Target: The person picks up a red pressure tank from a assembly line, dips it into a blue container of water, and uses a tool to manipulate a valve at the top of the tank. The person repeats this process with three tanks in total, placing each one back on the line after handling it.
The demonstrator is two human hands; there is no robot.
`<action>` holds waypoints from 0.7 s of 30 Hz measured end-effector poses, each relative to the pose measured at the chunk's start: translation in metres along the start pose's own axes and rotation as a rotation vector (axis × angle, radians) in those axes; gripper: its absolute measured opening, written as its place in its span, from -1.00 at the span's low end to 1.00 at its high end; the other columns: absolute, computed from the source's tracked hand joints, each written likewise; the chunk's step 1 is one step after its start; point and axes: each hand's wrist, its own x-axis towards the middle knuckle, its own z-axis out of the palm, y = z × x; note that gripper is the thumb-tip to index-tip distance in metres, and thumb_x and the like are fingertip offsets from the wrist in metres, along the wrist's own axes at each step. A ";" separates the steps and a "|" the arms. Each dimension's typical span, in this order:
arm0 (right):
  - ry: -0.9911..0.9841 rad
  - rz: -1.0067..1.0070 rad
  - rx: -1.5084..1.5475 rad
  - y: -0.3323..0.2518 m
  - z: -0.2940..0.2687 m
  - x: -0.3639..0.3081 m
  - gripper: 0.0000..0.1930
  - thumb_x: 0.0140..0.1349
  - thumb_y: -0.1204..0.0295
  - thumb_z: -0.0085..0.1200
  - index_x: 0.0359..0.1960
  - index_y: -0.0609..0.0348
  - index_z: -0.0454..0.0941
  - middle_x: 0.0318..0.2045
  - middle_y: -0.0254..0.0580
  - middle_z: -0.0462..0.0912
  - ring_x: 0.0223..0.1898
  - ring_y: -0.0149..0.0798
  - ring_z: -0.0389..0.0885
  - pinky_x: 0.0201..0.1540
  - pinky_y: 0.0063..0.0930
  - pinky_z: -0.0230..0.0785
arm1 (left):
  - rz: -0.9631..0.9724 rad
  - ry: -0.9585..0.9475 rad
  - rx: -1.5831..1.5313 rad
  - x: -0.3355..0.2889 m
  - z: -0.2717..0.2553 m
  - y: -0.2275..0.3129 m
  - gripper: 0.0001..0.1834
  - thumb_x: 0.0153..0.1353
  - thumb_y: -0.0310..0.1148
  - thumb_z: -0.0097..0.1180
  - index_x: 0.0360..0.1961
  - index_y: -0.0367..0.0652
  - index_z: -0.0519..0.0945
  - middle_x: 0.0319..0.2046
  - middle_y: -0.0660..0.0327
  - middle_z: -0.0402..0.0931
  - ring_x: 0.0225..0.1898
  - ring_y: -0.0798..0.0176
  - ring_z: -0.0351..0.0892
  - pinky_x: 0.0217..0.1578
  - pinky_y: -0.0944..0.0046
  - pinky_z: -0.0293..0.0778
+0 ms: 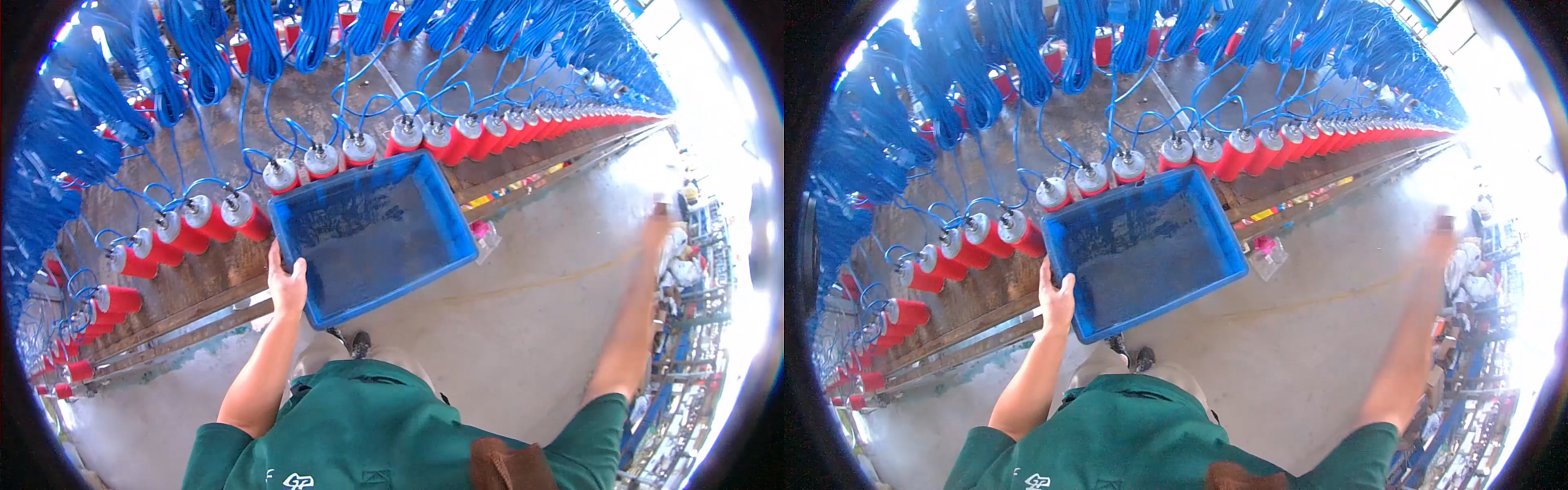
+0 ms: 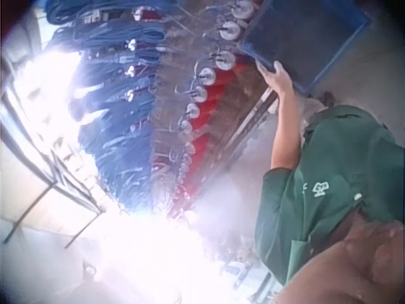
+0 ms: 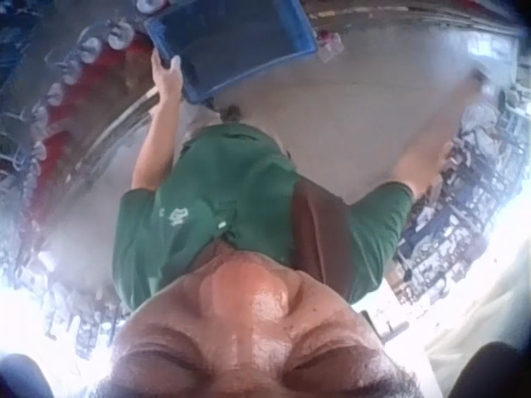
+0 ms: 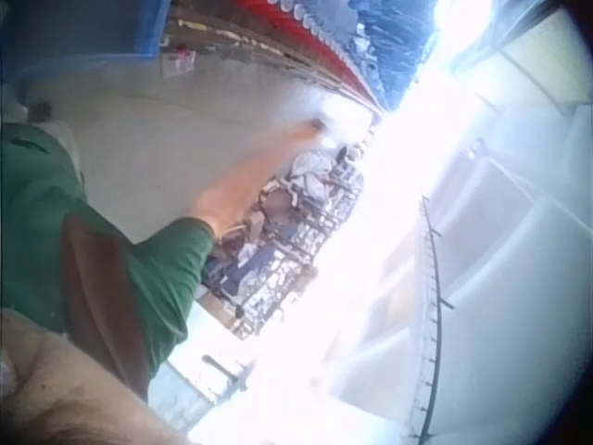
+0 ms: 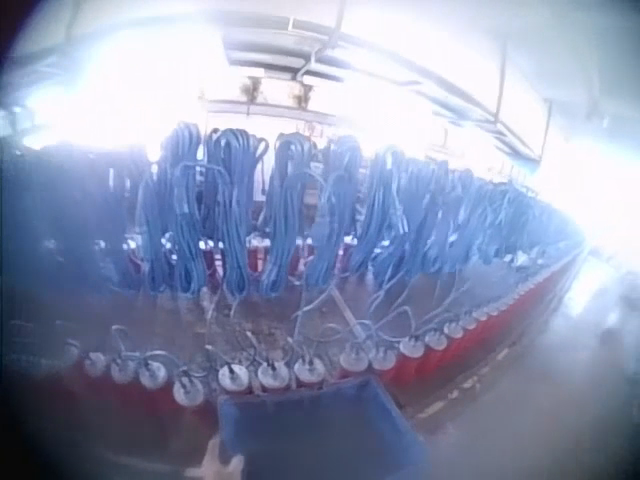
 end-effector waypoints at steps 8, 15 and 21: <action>0.366 0.042 -0.071 -0.019 -0.218 0.103 -0.70 0.53 0.32 0.05 0.17 0.12 0.63 -0.01 -0.06 0.76 -0.03 -0.16 0.74 0.04 -0.24 0.53 | -0.087 -0.024 0.007 -0.002 -0.021 0.006 -0.22 0.34 -0.50 0.25 0.53 -0.24 0.21 0.30 -0.06 0.47 0.28 0.06 0.48 0.38 0.11 0.33; -0.384 -0.597 0.425 -0.297 -0.005 -0.104 -0.76 0.45 0.11 0.13 -0.12 -0.03 0.59 -0.19 -0.12 0.64 -0.23 0.11 0.72 -0.28 0.07 0.57 | -0.150 -0.047 0.010 0.003 -0.036 0.012 -0.25 0.42 -0.35 0.27 0.53 -0.28 0.23 0.29 0.00 0.49 0.28 0.09 0.48 0.37 0.13 0.34; -0.650 -0.642 0.523 -0.335 0.174 -0.182 -0.80 0.38 0.23 0.19 -0.13 0.02 0.53 -0.12 -0.07 0.61 -0.18 0.22 0.71 -0.21 0.12 0.57 | -0.252 0.038 0.003 -0.024 -0.039 0.037 -0.25 0.46 -0.37 0.21 0.56 -0.32 0.17 0.31 -0.01 0.43 0.28 0.14 0.45 0.33 0.16 0.37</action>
